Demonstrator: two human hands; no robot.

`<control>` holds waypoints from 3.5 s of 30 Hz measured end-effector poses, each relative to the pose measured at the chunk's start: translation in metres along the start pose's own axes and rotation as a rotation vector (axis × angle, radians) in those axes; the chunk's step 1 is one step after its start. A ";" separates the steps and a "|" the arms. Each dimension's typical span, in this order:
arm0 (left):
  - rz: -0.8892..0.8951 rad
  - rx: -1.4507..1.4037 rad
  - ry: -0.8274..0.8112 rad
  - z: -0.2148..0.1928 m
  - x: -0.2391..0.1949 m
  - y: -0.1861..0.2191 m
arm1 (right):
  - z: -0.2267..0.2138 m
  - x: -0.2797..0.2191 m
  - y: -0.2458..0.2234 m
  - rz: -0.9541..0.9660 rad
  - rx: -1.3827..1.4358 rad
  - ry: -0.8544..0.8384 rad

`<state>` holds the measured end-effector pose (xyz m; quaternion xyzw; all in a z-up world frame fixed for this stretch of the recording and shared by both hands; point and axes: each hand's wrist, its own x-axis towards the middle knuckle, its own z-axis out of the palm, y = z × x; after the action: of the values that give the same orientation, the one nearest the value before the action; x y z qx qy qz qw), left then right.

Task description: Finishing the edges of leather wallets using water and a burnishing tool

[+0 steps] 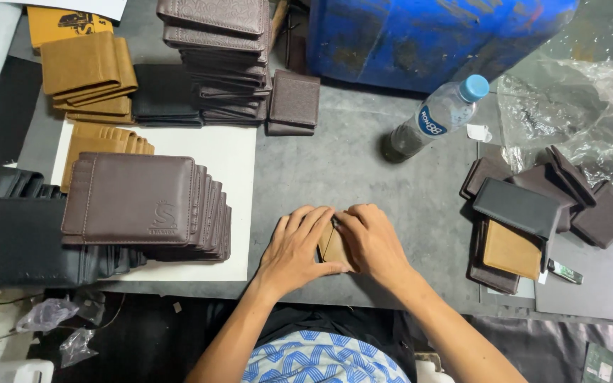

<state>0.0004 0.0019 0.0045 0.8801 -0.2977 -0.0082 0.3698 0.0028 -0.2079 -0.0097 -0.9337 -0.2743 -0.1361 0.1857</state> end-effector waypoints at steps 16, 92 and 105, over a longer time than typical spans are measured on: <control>0.042 0.201 -0.041 0.000 0.000 0.004 | -0.038 -0.031 -0.043 -0.139 0.190 -0.241; 0.032 0.080 0.053 0.011 -0.008 -0.005 | -0.017 -0.050 -0.056 0.021 -0.041 0.029; -0.048 0.055 0.022 0.002 -0.004 0.013 | -0.037 -0.049 -0.001 0.640 0.358 0.375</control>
<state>-0.0103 -0.0041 0.0109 0.8968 -0.2726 0.0005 0.3486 -0.0436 -0.2449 0.0061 -0.8837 0.0494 -0.1894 0.4251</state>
